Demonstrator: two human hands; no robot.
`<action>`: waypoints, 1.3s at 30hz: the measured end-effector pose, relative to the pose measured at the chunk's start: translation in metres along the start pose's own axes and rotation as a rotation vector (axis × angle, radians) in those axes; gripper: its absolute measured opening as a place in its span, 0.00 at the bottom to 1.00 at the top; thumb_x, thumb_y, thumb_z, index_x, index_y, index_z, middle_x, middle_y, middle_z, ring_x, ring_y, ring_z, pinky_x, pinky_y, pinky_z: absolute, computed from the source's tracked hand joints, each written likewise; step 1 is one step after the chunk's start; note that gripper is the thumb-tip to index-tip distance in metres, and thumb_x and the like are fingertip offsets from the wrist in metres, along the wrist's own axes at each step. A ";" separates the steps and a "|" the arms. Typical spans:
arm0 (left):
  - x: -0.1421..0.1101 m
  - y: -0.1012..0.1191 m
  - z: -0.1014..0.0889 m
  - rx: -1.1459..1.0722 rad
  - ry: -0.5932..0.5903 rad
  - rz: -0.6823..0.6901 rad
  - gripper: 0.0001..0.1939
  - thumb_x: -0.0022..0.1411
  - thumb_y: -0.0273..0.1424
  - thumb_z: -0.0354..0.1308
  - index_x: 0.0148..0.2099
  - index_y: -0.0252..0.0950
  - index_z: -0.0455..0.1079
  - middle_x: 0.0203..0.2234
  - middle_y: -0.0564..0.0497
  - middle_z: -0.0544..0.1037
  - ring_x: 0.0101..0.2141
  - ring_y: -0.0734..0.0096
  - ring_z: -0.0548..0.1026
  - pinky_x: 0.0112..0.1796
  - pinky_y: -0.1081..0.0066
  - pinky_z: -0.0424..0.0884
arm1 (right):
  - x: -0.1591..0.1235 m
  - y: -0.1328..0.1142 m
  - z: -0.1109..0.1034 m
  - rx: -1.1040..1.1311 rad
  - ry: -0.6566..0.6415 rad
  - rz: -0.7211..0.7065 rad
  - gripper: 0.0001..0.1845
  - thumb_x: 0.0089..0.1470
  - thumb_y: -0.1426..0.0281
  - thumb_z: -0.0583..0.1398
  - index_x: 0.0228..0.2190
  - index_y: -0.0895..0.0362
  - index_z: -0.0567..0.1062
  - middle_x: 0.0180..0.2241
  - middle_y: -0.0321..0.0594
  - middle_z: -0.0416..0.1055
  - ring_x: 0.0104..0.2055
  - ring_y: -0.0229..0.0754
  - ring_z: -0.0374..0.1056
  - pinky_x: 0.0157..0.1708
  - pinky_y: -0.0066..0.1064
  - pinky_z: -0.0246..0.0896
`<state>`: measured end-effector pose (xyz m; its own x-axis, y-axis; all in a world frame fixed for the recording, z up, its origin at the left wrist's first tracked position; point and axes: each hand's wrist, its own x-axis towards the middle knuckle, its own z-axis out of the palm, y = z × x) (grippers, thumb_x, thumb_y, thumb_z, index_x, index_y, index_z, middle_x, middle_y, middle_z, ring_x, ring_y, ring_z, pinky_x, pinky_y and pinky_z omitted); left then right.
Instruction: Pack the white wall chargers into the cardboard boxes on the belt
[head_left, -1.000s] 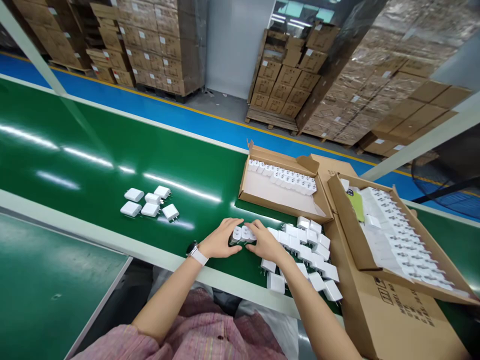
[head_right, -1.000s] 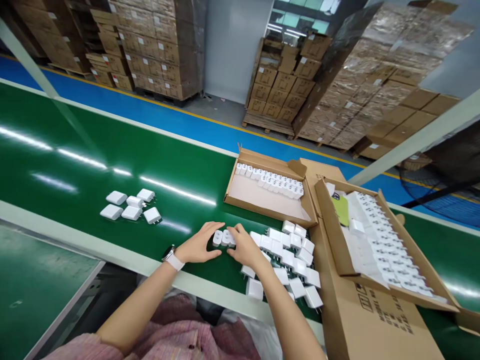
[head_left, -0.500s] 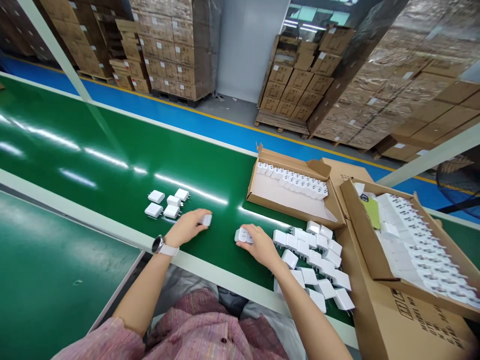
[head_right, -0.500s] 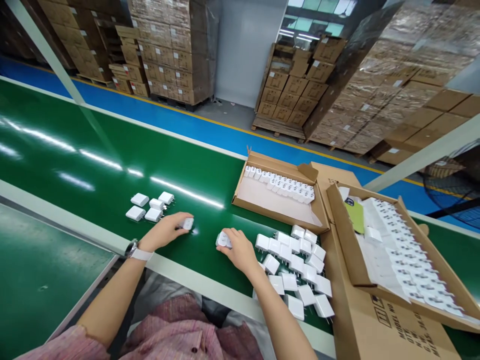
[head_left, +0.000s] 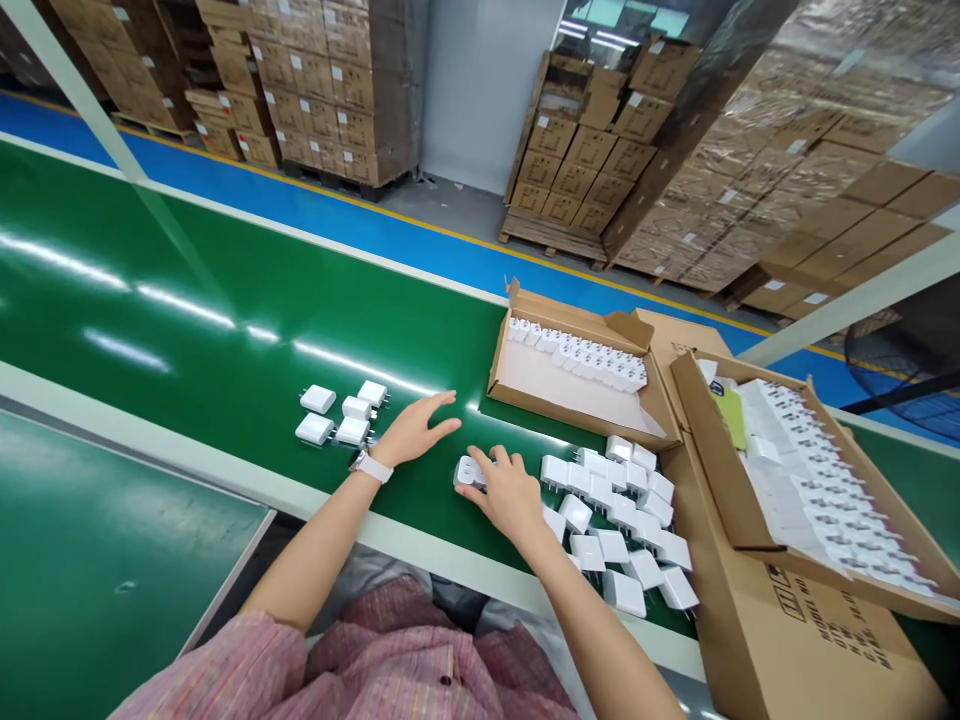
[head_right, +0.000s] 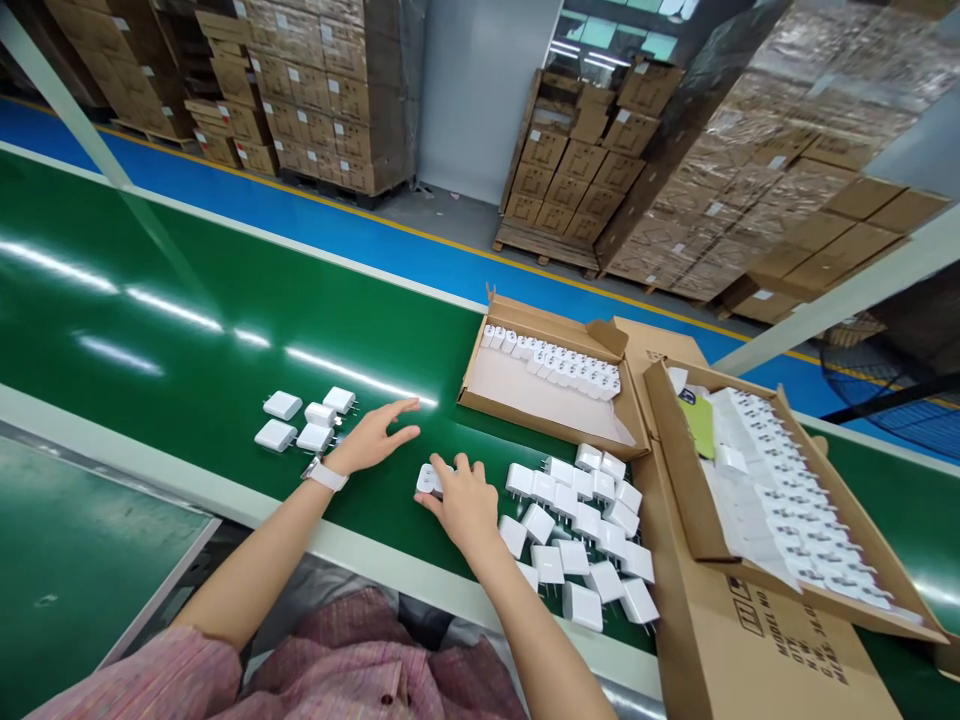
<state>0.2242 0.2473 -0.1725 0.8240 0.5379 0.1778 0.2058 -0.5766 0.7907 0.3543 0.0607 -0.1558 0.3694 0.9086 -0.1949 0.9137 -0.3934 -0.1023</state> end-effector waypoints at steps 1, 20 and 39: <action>0.008 -0.002 0.000 -0.009 0.054 -0.005 0.28 0.74 0.48 0.51 0.68 0.38 0.65 0.58 0.41 0.78 0.58 0.53 0.77 0.56 0.56 0.74 | -0.001 -0.001 0.003 0.015 0.002 -0.001 0.28 0.59 0.50 0.65 0.59 0.41 0.72 0.54 0.48 0.71 0.51 0.57 0.68 0.33 0.36 0.69; -0.005 0.013 0.028 0.068 0.209 0.185 0.19 0.78 0.41 0.46 0.53 0.39 0.76 0.44 0.44 0.82 0.46 0.59 0.80 0.50 0.60 0.77 | 0.054 0.146 -0.039 1.337 0.410 0.189 0.36 0.58 0.36 0.56 0.53 0.49 0.69 0.41 0.42 0.74 0.42 0.51 0.74 0.41 0.48 0.75; -0.011 0.036 0.067 0.049 0.009 0.360 0.16 0.76 0.39 0.48 0.48 0.39 0.75 0.40 0.46 0.81 0.37 0.63 0.79 0.34 0.68 0.74 | 0.229 0.165 -0.079 -0.076 0.289 0.142 0.29 0.61 0.51 0.63 0.57 0.53 0.72 0.56 0.57 0.68 0.60 0.64 0.62 0.52 0.49 0.63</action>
<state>0.2581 0.1794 -0.1855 0.8436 0.3004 0.4451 -0.0716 -0.7587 0.6475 0.6033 0.2145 -0.1405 0.5167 0.8520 0.0844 0.8557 -0.5172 -0.0186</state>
